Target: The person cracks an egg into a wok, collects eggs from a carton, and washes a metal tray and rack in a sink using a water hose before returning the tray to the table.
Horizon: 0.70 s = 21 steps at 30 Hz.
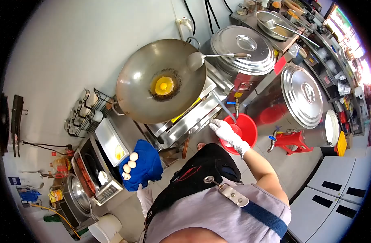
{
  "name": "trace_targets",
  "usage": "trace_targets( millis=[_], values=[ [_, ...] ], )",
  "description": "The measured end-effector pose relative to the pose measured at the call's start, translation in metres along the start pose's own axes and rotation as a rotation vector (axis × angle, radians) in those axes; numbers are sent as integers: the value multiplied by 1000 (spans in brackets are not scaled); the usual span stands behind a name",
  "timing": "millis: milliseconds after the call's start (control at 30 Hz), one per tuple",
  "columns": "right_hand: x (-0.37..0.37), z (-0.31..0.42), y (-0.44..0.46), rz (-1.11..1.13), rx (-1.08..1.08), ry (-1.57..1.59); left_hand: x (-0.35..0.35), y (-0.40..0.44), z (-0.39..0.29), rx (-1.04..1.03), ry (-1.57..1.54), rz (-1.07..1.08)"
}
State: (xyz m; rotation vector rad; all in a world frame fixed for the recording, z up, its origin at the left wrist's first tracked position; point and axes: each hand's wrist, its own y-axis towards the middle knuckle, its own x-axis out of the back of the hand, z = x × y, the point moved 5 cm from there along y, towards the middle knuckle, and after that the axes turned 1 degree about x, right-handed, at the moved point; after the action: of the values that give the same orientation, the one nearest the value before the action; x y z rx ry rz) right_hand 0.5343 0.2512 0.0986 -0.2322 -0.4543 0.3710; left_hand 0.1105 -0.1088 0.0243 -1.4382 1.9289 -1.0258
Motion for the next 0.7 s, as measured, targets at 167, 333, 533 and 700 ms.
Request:
trace_targets(
  millis=[167, 333, 533, 700],
  values=[
    [39, 29, 17, -100, 104, -6, -32, -47, -22, -271, 66, -115],
    [32, 60, 28, -11, 148, -7, -43, -44, -16, -437, -15, -216],
    [-25, 71, 40, 369, 155, 88, -44, -78, -18, -725, -24, -435],
    [-44, 217, 23, 500, 510, 83, 8, -203, -103, -996, -23, -617]
  ],
)
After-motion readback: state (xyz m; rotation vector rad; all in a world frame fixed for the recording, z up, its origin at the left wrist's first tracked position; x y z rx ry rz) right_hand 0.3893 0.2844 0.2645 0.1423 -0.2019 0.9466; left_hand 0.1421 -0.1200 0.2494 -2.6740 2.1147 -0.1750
